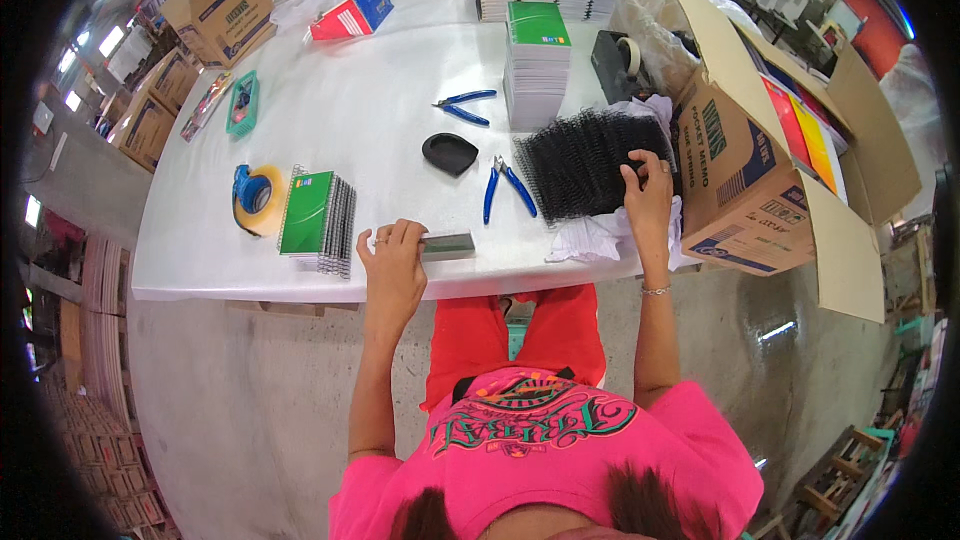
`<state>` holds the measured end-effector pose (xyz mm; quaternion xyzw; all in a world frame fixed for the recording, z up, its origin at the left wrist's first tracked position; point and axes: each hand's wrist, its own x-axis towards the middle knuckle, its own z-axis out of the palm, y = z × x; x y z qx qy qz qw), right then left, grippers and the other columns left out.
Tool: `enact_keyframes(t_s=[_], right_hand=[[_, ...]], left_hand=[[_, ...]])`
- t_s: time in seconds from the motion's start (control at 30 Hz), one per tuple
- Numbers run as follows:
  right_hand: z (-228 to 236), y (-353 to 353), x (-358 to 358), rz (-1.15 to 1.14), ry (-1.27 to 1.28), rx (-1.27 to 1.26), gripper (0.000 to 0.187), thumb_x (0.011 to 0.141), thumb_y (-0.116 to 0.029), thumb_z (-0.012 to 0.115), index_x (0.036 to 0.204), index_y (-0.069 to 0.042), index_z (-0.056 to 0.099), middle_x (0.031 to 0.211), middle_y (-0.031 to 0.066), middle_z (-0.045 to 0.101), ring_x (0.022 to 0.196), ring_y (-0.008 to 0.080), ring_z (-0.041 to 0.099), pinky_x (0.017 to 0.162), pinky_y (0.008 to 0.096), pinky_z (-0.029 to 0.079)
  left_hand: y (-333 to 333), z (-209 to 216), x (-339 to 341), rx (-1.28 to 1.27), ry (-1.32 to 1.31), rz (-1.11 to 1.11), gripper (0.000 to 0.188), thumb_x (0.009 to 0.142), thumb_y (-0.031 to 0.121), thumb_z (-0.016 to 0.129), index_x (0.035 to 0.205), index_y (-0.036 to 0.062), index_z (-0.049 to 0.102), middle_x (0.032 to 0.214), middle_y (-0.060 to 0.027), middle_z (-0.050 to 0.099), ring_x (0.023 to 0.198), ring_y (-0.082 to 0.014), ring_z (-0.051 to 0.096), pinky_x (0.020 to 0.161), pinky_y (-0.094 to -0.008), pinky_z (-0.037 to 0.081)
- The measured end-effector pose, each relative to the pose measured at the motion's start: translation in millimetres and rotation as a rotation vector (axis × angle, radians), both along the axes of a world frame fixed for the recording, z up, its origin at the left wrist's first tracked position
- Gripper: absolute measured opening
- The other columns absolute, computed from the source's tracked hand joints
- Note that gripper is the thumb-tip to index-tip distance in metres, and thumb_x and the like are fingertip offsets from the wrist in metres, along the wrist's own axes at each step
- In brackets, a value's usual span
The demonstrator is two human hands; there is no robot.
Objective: The person inserts black spiral coils into green notebooks using pliers. They repeatedly pick up a notebook, insert a coil, crimp it with pliers, and place the finished unit aside.
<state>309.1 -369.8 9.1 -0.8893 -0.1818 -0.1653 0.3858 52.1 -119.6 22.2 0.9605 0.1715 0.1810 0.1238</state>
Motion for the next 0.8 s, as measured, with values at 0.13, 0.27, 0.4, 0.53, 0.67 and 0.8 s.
enact_keyframes(t_s=[0.13,0.27,0.4,0.53,0.67,0.8], right_hand=[[-9,-2,-3,-0.036,-0.018,-0.050,0.034,0.085,-0.022,0.073,0.113,-0.006,0.062,0.103,0.0161,0.059,0.098,0.0341,0.057,0.085,0.0441,0.046],[-6,-3,-5,-0.040,0.058,-0.069,0.036,0.083,-0.022,0.075,0.112,-0.004,0.064,0.094,0.0154,0.061,0.090,0.0326,0.060,0.080,0.0432,0.047],[-13,-5,1,-0.033,-0.004,-0.106,0.035,0.081,-0.018,0.075,0.111,-0.003,0.065,0.089,0.0145,0.061,0.085,0.0318,0.061,0.078,0.0426,0.047],[-17,-1,3,-0.039,-0.010,-0.068,0.032,0.080,-0.016,0.076,0.108,-0.002,0.067,0.089,0.0151,0.062,0.083,0.0313,0.061,0.077,0.0418,0.048],[-15,-8,8,-0.011,0.055,0.065,0.025,0.085,-0.018,0.071,0.101,0.001,0.070,0.088,0.0170,0.068,0.079,0.0305,0.065,0.075,0.0388,0.050],[-2,-17,14,-0.022,0.141,0.114,0.030,0.093,-0.026,0.061,0.098,0.003,0.070,0.087,0.0189,0.072,0.081,0.0284,0.070,0.077,0.0361,0.052]], left_hand=[[0,-20,-2,0.010,-0.002,-0.009,0.022,0.091,0.009,0.057,0.113,0.0098,0.056,0.107,-0.0107,0.055,0.114,-0.0296,0.049,0.109,-0.0547,0.024],[-9,-15,-2,-0.006,-0.005,0.012,0.031,0.091,0.026,0.064,0.115,0.0089,0.055,0.114,-0.0088,0.052,0.122,-0.0295,0.043,0.111,-0.0616,0.016],[-22,-25,3,0.174,-0.097,0.131,0.045,0.087,0.039,0.069,0.116,0.0081,0.055,0.130,-0.0110,0.044,0.128,-0.0304,0.038,0.112,-0.0631,0.014],[-33,-32,10,0.030,-0.098,0.202,0.054,0.084,0.048,0.071,0.115,0.0063,0.055,0.135,-0.0128,0.041,0.136,-0.0328,0.030,0.109,-0.0685,0.014],[-35,-30,20,-0.058,-0.203,0.204,0.056,0.077,0.047,0.078,0.109,0.0054,0.057,0.127,-0.0130,0.046,0.127,-0.0324,0.037,0.105,-0.0583,0.024],[-37,-29,25,-0.012,-0.266,0.240,0.054,0.072,0.044,0.083,0.100,0.0036,0.059,0.116,-0.0132,0.051,0.119,-0.0326,0.042,0.100,-0.0489,0.031]])
